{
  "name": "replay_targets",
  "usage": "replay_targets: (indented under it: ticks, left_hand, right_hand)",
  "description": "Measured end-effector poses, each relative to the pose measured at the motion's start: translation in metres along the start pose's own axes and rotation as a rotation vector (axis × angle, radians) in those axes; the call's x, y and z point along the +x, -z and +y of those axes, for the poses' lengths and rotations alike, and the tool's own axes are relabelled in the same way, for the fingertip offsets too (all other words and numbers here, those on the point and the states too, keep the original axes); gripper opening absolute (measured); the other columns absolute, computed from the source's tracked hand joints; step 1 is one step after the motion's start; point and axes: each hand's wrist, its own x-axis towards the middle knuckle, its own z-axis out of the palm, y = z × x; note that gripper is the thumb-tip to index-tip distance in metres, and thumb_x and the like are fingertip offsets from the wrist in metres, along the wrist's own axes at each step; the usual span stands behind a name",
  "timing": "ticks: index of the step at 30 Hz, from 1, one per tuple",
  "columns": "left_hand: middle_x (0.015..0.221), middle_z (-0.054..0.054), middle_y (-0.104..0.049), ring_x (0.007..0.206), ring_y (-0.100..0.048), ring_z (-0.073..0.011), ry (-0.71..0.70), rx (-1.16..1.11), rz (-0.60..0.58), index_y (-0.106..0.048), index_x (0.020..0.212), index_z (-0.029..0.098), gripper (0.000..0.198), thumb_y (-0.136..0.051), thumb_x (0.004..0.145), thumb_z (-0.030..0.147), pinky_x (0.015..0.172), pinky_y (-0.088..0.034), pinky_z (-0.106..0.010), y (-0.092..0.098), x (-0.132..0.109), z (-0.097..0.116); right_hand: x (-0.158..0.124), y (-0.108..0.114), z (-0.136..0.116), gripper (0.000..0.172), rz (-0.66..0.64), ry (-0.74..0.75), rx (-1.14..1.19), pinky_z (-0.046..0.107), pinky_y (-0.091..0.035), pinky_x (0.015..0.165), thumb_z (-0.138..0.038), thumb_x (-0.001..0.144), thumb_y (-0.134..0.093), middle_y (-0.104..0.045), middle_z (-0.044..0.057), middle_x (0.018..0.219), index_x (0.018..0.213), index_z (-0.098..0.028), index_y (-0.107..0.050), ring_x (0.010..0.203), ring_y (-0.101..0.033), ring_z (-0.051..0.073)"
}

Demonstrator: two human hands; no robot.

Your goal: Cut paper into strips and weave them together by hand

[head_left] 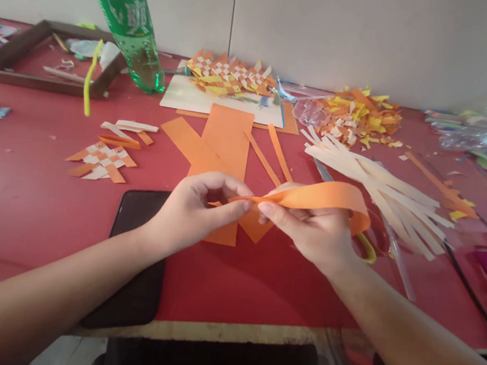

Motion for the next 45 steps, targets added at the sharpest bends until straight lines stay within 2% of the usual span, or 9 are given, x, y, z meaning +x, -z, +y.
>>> replay_targets:
  ticks: [4, 7, 10, 13, 17, 23, 27, 33, 45]
  left_hand:
    - [0.069, 0.004, -0.066, 0.062, -0.059, -0.0063, 0.028, -0.047, 0.035, -0.072, 0.085, 0.019, 0.004, -0.071, 0.082, 0.02, 0.061, -0.048, -0.016, 0.001, 0.0, 0.0]
    - [0.083, 0.002, -0.073, 0.077, -0.065, -0.0068, 0.037, -0.145, 0.084, -0.075, 0.085, 0.021, 0.012, -0.067, 0.083, 0.012, 0.076, -0.051, -0.015, 0.002, 0.0, -0.001]
    - [0.093, 0.001, -0.074, 0.083, -0.065, -0.0066, 0.063, -0.282, 0.095, -0.077, 0.083, 0.021, 0.013, -0.064, 0.086, 0.017, 0.078, -0.051, -0.014, 0.003, 0.001, -0.001]
    - [0.092, 0.002, -0.072, 0.082, -0.065, -0.0063, 0.05, -0.356, 0.116, -0.075, 0.09, 0.022, 0.009, -0.073, 0.081, 0.02, 0.075, -0.052, -0.014, 0.002, 0.002, 0.0]
    - [0.081, 0.005, -0.068, 0.076, -0.065, -0.0076, 0.062, -0.355, 0.152, -0.064, 0.109, 0.023, 0.041, -0.079, 0.073, 0.011, 0.073, -0.054, -0.018, 0.001, 0.003, 0.002]
    - [0.076, 0.005, -0.064, 0.068, -0.064, -0.0059, 0.069, -0.252, 0.171, -0.064, 0.099, 0.02, 0.035, -0.084, 0.07, 0.02, 0.068, -0.053, -0.016, 0.001, 0.003, 0.002]
    - [0.078, 0.003, -0.066, 0.07, -0.065, -0.0088, 0.099, -0.206, 0.133, -0.064, 0.096, 0.018, 0.029, -0.08, 0.074, 0.028, 0.072, -0.055, -0.02, 0.0, 0.002, 0.002]
    - [0.069, 0.002, -0.067, 0.065, -0.066, -0.01, 0.18, -0.175, 0.107, -0.06, 0.069, 0.016, 0.025, -0.081, 0.072, 0.029, 0.069, -0.056, -0.022, -0.002, 0.001, 0.003]
    - [0.066, 0.004, -0.069, 0.063, -0.069, -0.0082, 0.218, -0.308, 0.152, -0.058, 0.071, 0.017, 0.026, -0.082, 0.072, 0.026, 0.059, -0.054, -0.014, 0.003, 0.006, 0.001]
  right_hand:
    - [0.0, 0.005, 0.0, 0.012, -0.065, 0.13, -0.068, 0.027, -0.054, 0.058, -0.02, 0.079, -0.074, -0.071, 0.001, 0.079, 0.089, -0.025, -0.071, 0.066, -0.066, 0.014]
    - [0.002, 0.009, 0.001, 0.019, -0.201, 0.312, -0.054, 0.025, -0.053, 0.06, -0.008, 0.083, -0.063, -0.072, 0.003, 0.088, 0.092, -0.022, -0.073, 0.072, -0.067, 0.013]
    - [0.003, 0.009, 0.0, 0.03, -0.23, 0.363, -0.154, 0.024, -0.053, 0.064, -0.001, 0.083, -0.055, -0.073, 0.004, 0.094, 0.094, -0.021, -0.075, 0.075, -0.068, 0.012]
    - [0.002, 0.007, -0.002, 0.027, -0.271, 0.277, -0.097, 0.025, -0.055, 0.064, -0.006, 0.085, -0.056, -0.073, 0.004, 0.094, 0.096, -0.022, -0.074, 0.077, -0.069, 0.014]
    - [-0.001, 0.001, -0.001, 0.008, -0.243, 0.042, 0.045, 0.025, -0.056, 0.058, -0.017, 0.084, -0.067, -0.071, 0.002, 0.083, 0.09, -0.021, -0.071, 0.066, -0.068, 0.013]
    - [0.001, -0.003, 0.002, 0.017, -0.219, -0.259, 0.155, 0.025, -0.053, 0.055, -0.031, 0.082, -0.073, -0.068, -0.001, 0.069, 0.09, -0.018, -0.064, 0.056, -0.065, 0.012]
    - [0.005, -0.002, 0.0, 0.018, -0.248, -0.317, 0.21, 0.026, -0.054, 0.057, -0.032, 0.082, -0.073, -0.066, -0.001, 0.062, 0.08, -0.017, -0.065, 0.053, -0.063, 0.012]
    - [0.006, -0.003, 0.003, 0.017, -0.284, -0.393, 0.353, 0.027, -0.053, 0.053, -0.033, 0.084, -0.07, -0.065, -0.001, 0.062, 0.079, -0.016, -0.066, 0.053, -0.062, 0.012]
    - [0.005, -0.004, 0.006, 0.017, -0.247, -0.444, 0.384, 0.024, -0.05, 0.051, -0.031, 0.083, -0.07, -0.066, -0.001, 0.059, 0.074, -0.017, -0.066, 0.049, -0.061, 0.011]
